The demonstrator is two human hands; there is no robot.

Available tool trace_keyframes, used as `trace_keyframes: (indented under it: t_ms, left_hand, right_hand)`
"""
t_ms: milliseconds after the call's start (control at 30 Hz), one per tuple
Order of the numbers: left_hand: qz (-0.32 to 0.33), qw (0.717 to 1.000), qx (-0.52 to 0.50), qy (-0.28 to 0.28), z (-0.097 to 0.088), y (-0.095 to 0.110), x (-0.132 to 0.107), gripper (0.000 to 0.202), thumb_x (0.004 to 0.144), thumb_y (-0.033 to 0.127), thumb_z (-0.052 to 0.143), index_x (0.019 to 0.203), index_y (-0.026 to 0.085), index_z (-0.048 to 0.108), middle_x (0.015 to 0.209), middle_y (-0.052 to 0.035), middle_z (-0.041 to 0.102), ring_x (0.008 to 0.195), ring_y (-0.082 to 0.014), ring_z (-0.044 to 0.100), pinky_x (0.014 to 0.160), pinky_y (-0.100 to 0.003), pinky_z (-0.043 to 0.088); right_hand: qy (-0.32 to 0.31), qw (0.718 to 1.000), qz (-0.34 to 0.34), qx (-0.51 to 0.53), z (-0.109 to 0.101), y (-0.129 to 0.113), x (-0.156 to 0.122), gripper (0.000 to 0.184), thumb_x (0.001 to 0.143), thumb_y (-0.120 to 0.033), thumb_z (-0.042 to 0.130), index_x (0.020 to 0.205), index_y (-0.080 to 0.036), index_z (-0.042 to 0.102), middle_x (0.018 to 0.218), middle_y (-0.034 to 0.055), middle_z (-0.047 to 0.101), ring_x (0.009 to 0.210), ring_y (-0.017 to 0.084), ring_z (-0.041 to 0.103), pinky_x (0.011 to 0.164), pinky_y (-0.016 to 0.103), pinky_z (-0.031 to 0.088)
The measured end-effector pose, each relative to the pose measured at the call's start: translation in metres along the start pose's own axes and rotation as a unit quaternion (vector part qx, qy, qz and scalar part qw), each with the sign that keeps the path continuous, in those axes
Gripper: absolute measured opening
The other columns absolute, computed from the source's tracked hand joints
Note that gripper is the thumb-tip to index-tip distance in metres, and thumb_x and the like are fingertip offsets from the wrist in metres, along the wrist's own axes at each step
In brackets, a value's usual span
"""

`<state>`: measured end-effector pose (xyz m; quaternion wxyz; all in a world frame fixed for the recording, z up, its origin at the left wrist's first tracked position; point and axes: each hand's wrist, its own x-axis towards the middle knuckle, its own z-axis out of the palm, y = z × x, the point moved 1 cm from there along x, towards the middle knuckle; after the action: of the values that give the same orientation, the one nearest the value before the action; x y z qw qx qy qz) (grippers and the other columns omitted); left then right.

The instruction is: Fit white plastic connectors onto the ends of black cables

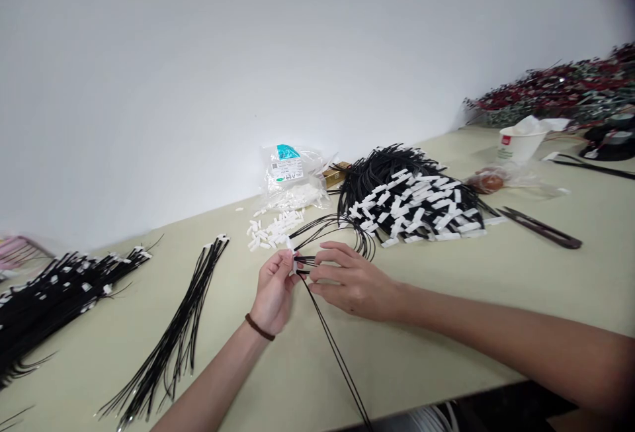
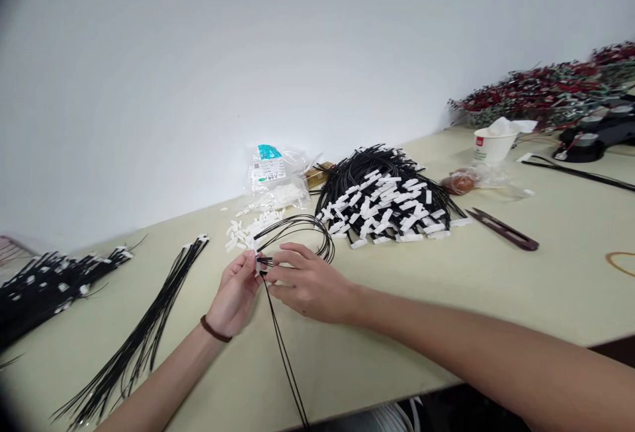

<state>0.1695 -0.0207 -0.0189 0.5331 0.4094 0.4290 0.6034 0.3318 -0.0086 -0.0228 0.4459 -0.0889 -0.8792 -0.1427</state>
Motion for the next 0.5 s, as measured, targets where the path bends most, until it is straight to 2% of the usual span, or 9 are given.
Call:
trace_keyframes:
  t_ms: [200, 367, 500]
  left_hand:
    - [-0.003, 1.000, 0.002, -0.010, 0.0013, -0.0004, -0.0015, 0.026, 0.066, 0.037, 0.069, 0.071, 0.013, 0.059, 0.064, 0.0004, 0.056, 0.057, -0.0083, 0.049, 0.054, -0.020, 0.041]
    - [-0.016, 1.000, 0.005, -0.020, 0.0005, -0.0028, -0.0018, 0.025, 0.068, 0.037, 0.068, 0.073, 0.014, 0.059, 0.063, 0.0004, 0.057, 0.056, -0.0079, 0.049, 0.052, -0.019, 0.040]
    - [-0.017, 1.000, -0.008, -0.014, 0.0000, -0.0038, -0.0014, 0.024, 0.067, 0.035, 0.069, 0.072, 0.013, 0.060, 0.065, 0.0001, 0.057, 0.059, -0.0086, 0.050, 0.056, -0.020, 0.042]
  right_hand:
    - [0.009, 1.000, 0.007, -0.008, 0.0013, 0.0008, -0.0014, 0.010, 0.085, -0.014, 0.052, 0.087, -0.019, 0.060, 0.091, -0.0023, 0.064, 0.100, 0.014, 0.047, 0.099, 0.037, 0.035]
    - [-0.007, 1.000, 0.005, -0.015, 0.0035, -0.0011, -0.0010, 0.012, 0.086, -0.015, 0.051, 0.093, -0.020, 0.059, 0.089, -0.0017, 0.063, 0.100, 0.014, 0.047, 0.098, 0.036, 0.034]
    - [0.000, 1.000, 0.017, -0.012, 0.0045, -0.0004, -0.0015, 0.009, 0.086, -0.015, 0.051, 0.086, -0.019, 0.059, 0.086, -0.0020, 0.063, 0.096, 0.013, 0.049, 0.097, 0.034, 0.035]
